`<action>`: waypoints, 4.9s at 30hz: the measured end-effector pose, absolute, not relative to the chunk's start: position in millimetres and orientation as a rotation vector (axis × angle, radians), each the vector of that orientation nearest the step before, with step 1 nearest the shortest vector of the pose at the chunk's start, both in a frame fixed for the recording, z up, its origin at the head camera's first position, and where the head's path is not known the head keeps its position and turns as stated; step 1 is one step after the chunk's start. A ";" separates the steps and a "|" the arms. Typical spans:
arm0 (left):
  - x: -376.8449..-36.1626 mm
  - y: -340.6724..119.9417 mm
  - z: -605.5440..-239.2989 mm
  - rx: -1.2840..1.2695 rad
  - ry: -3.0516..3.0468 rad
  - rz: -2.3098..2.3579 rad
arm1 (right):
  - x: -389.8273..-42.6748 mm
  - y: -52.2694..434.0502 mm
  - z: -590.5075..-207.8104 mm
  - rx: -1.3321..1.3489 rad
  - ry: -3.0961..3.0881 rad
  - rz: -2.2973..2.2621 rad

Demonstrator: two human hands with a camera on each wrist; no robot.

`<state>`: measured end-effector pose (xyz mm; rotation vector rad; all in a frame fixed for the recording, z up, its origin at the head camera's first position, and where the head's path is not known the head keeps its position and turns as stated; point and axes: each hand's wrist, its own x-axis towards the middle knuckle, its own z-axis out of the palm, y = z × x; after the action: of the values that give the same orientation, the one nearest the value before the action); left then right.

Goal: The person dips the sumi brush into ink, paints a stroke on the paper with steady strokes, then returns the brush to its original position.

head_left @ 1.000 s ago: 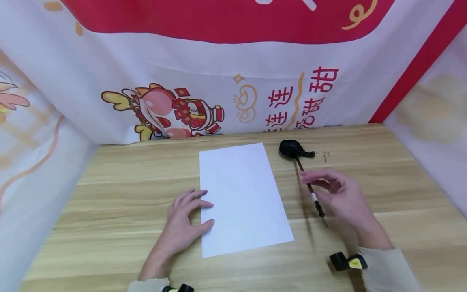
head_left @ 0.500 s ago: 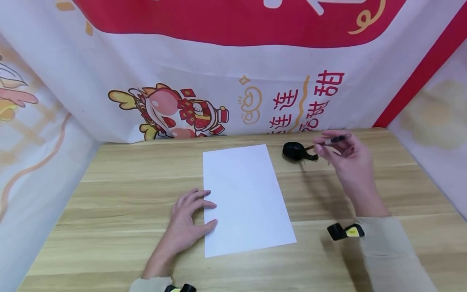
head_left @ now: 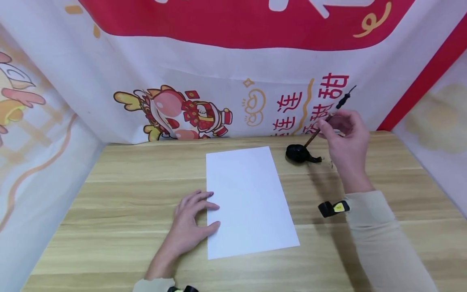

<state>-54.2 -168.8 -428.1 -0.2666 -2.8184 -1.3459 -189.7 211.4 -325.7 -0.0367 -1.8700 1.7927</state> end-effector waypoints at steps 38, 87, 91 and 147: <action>-54.8 -166.2 -434.7 -0.318 -2.767 -1.268 | -205.4 196.2 -324.8 0.009 -2.158 1.289; -54.4 -163.3 -434.4 -0.362 -2.715 -1.215 | -196.1 199.3 -317.7 0.042 -2.142 1.282; -54.1 -163.2 -434.4 -0.351 -2.730 -1.227 | -195.3 198.8 -318.6 0.053 -2.153 1.259; -53.9 -163.6 -434.3 -0.340 -2.737 -1.236 | -197.4 216.3 -313.5 0.047 -2.087 1.064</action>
<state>-53.9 -163.6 -434.3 -0.3396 -2.7372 -1.2361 -197.4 216.3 -313.5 0.0471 -2.0866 1.0637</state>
